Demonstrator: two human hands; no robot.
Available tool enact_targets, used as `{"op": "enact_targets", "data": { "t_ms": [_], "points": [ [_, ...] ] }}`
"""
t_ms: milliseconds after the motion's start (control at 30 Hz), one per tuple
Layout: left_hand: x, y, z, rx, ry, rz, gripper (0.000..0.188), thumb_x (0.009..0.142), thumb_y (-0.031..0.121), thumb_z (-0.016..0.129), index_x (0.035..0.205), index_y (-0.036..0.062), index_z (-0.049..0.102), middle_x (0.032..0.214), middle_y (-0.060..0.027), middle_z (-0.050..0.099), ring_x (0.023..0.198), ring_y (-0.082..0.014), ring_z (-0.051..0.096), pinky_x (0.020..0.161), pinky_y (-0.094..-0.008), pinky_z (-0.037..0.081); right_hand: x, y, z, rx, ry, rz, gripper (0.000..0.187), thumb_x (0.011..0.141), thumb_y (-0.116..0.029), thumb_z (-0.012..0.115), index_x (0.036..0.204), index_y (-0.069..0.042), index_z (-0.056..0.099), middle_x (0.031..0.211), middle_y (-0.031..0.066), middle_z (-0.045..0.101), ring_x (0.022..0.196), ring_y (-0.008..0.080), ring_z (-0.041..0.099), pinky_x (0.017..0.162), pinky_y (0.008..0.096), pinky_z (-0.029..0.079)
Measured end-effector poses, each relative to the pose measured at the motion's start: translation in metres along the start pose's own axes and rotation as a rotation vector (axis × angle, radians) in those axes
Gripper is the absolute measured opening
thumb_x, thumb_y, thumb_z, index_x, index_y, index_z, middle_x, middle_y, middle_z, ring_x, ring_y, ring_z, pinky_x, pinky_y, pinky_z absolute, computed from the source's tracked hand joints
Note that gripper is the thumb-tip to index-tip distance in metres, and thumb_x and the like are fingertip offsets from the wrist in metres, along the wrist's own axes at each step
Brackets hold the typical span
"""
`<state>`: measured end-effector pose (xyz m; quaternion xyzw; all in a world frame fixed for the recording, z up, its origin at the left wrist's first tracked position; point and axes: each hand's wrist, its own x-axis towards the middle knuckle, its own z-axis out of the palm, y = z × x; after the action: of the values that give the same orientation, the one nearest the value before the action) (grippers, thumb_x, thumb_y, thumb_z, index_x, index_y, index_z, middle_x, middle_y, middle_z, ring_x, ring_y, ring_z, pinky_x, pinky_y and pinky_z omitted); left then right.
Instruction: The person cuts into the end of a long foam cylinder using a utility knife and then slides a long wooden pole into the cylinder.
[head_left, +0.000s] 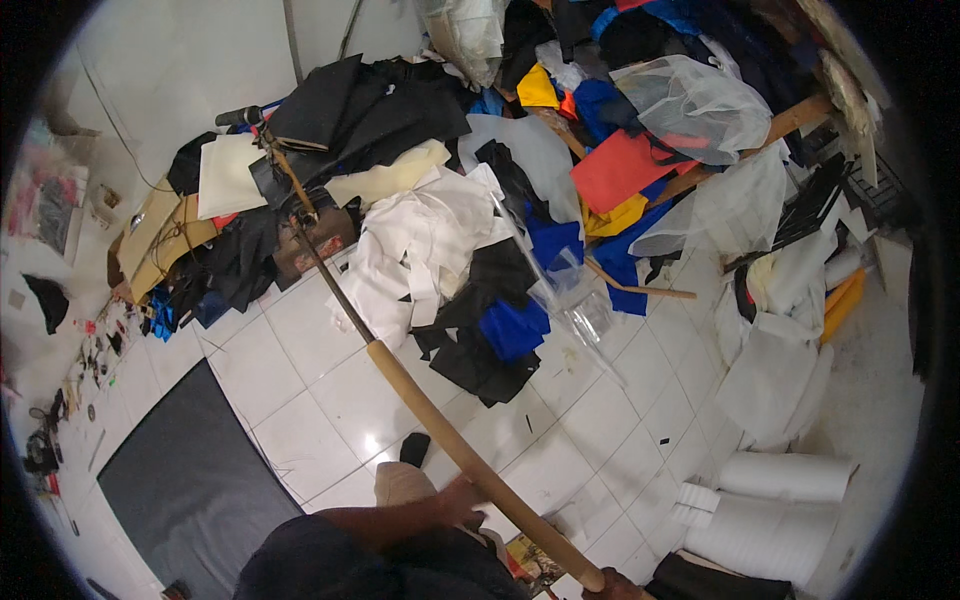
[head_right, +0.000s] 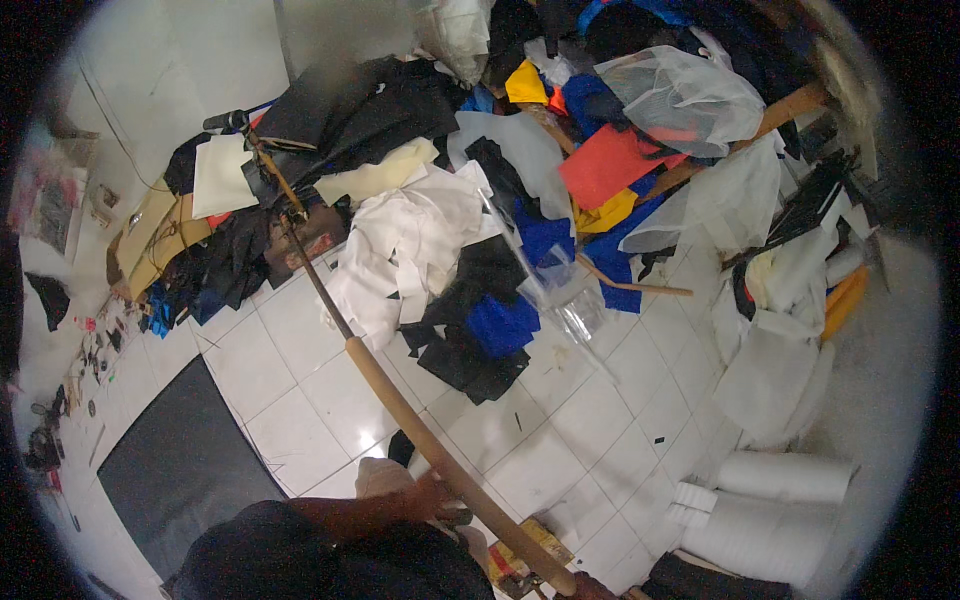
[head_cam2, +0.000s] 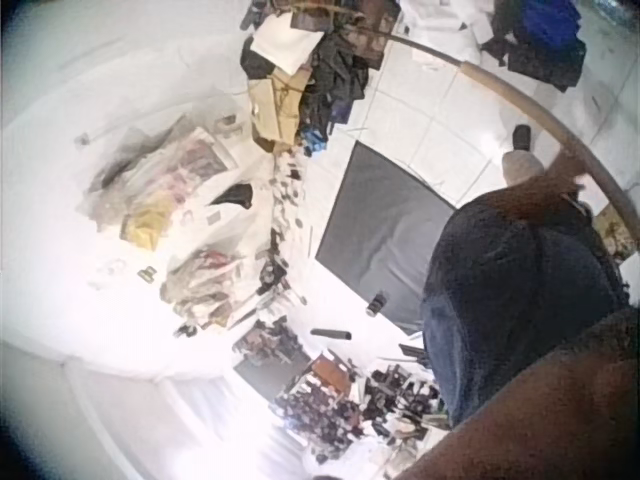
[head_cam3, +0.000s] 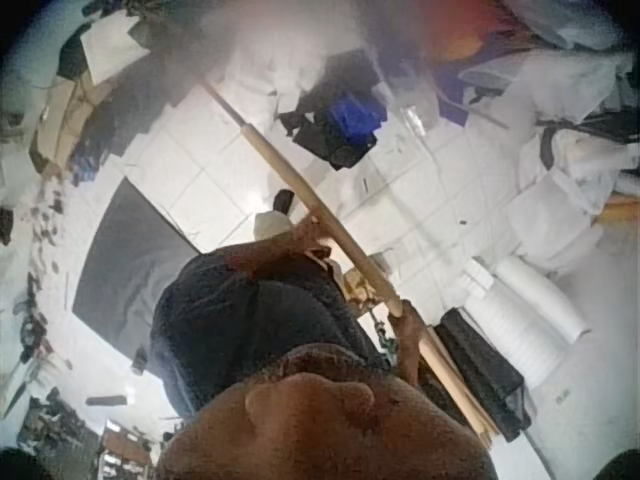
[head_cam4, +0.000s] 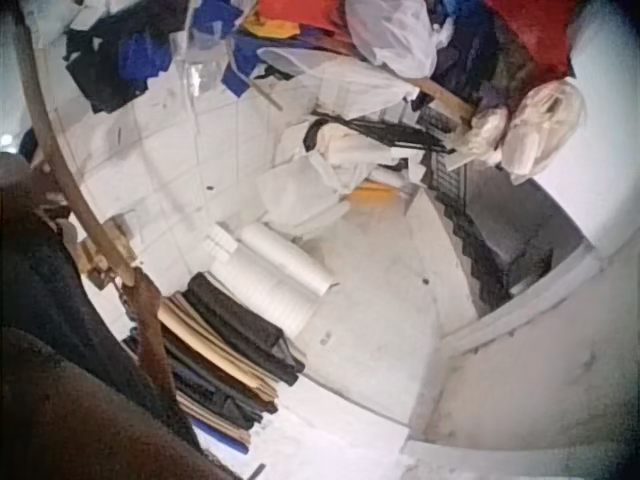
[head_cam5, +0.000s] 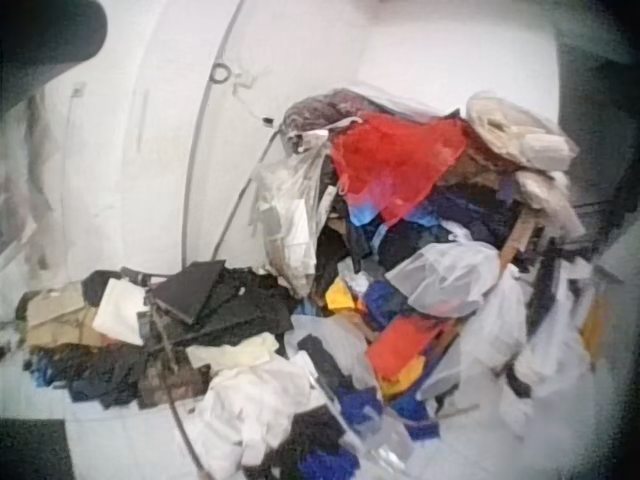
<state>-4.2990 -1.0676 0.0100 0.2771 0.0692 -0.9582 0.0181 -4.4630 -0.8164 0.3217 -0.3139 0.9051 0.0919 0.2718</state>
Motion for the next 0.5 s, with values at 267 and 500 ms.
{"op": "enact_targets", "data": {
  "t_ms": [267, 500],
  "points": [
    [0.034, 0.282, 0.000, 0.096, 0.661, 0.564, 0.055, 0.083, 0.058, 0.061, 0.102, 0.0075, 0.051, 0.085, -0.0105, 0.055, 0.070, -0.0231, 0.058, 0.060, -0.0366, 0.050, -0.079, 0.047, -0.043, -0.164, 0.286, 0.052, 0.038, 0.068, -0.026, 0.081, 0.098, -0.009, 0.067, 0.081, 0.0112, 0.066, 0.073, 0.0297, 0.063, 0.065, 0.0420, 0.051],
    [0.028, 0.234, 0.004, 0.031, 0.687, 0.589, 0.045, 0.089, 0.049, 0.058, 0.065, 0.0148, 0.039, 0.050, 0.0005, 0.034, 0.042, -0.0149, 0.038, 0.040, -0.0297, 0.034, -0.131, 0.104, -0.010, -0.217, 0.284, 0.213, 0.047, 0.069, -0.018, 0.078, 0.112, -0.009, 0.061, 0.101, 0.0136, 0.064, 0.092, 0.0344, 0.061, 0.082, 0.0464, 0.048]
  ]
}}
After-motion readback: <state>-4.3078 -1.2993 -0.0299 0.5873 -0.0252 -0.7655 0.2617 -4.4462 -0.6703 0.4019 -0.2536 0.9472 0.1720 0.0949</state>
